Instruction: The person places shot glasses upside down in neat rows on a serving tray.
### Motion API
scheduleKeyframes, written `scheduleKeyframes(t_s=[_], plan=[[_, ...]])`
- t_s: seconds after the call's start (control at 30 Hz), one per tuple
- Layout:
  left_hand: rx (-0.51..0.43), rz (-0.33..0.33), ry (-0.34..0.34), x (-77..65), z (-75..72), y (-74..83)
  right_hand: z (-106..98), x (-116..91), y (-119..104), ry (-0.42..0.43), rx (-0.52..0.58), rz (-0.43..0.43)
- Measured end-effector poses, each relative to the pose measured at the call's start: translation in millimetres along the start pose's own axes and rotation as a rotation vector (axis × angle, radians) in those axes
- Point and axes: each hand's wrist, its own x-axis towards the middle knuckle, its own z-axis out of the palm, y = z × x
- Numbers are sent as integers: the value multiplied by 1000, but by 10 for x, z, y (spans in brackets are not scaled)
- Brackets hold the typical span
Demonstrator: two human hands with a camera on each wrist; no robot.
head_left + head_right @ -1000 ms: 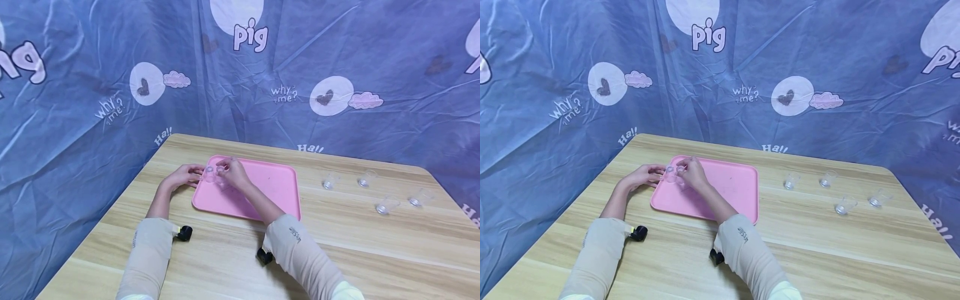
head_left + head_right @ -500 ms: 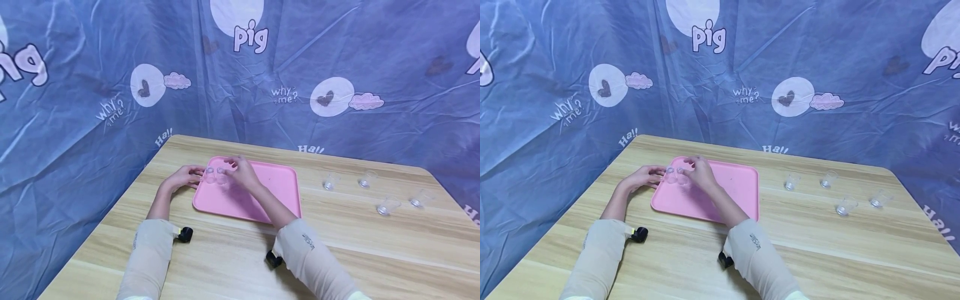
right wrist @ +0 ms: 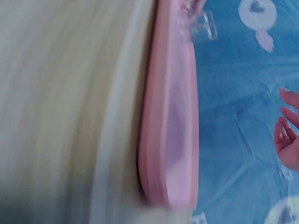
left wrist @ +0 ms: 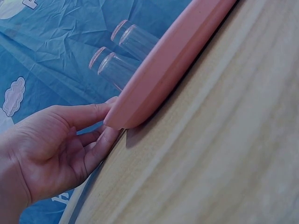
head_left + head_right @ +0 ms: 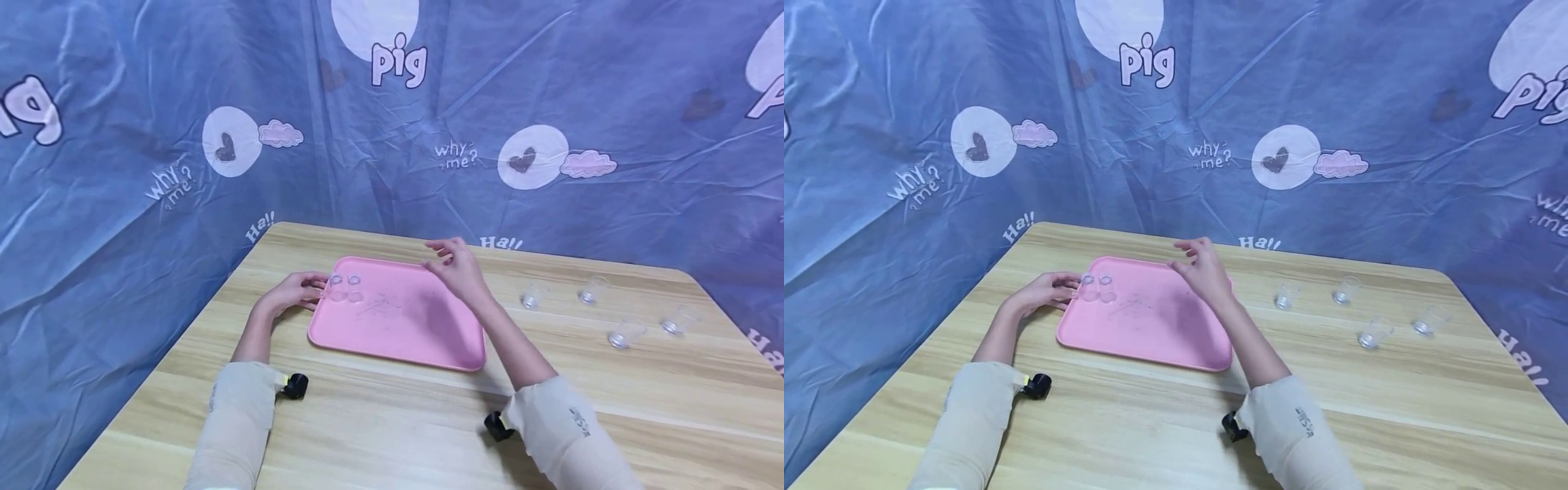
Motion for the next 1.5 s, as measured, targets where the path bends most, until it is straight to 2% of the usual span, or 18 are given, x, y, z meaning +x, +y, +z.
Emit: scheduleKeyframes(t_s=[0.1, 0.43, 0.77, 1.03, 1.3, 1.5], plan=[[-5, 20, -15, -27, -22, -12, -194, -33, 81, 44, -13, 8], [20, -62, 52, -11, -9, -13, -741, -195, 421, 191, -40, 64], [11, -62, 52, -7, 17, 5, -1138, -454, 764, 229, -129, 219], [-18, -51, 45, 14, 16, -38, -1234, -599, 975, 205, -158, 280], [-11, -57, 48, 18, 14, -18, -1242, -701, 1208, 54, 1, 385], [3, -60, 45, 13, 17, 2, -1193, -757, 1358, 28, 59, 414]])
